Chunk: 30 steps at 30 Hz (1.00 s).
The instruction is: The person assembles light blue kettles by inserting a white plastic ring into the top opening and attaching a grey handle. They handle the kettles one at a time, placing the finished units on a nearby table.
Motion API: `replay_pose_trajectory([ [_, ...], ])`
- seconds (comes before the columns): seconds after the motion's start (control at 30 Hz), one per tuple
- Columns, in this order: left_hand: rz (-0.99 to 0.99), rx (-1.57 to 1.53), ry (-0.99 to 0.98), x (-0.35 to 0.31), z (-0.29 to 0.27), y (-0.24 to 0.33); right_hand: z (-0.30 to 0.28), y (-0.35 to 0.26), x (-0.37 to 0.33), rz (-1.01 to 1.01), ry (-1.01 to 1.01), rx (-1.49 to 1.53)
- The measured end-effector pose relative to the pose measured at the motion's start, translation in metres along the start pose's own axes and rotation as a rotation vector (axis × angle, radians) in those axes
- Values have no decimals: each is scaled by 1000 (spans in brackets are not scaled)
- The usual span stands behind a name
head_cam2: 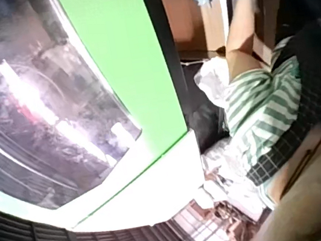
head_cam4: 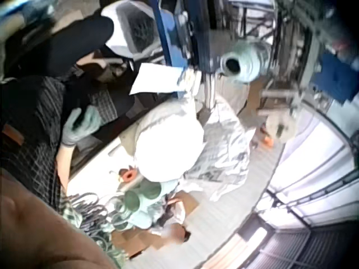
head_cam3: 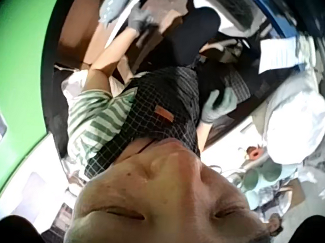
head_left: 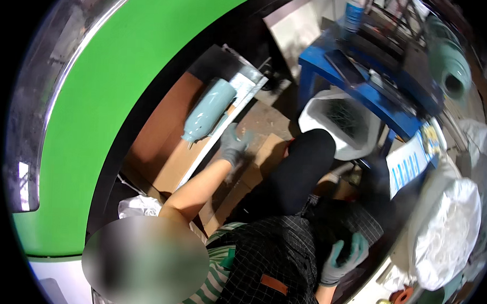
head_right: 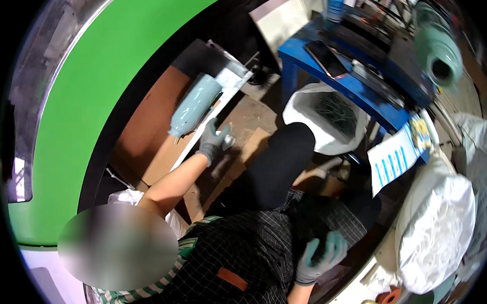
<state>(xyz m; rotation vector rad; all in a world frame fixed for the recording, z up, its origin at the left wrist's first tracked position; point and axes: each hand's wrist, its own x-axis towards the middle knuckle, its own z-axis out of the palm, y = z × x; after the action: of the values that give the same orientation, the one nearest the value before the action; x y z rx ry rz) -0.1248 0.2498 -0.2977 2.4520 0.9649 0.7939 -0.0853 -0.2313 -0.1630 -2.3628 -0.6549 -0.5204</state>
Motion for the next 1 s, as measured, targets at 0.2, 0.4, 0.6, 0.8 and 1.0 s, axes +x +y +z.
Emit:
replay_pose_trajectory([
  [0.2,-1152,104,348,26,-34,-200,22,-16,19,265,-378,347],
  [0.4,-1092,-1473,323,17,-44,-315,36,-19,25,431,-431,421],
  [0.6,-1049,-1613,201,40,-14,-246,52,-44,33,386,-544,481],
  [0.8,-612,-1088,619,2,-89,-1,38,-53,46,338,-414,519],
  [1.0,391,74,338,-15,-164,117,15,-66,72,21,-225,476],
])
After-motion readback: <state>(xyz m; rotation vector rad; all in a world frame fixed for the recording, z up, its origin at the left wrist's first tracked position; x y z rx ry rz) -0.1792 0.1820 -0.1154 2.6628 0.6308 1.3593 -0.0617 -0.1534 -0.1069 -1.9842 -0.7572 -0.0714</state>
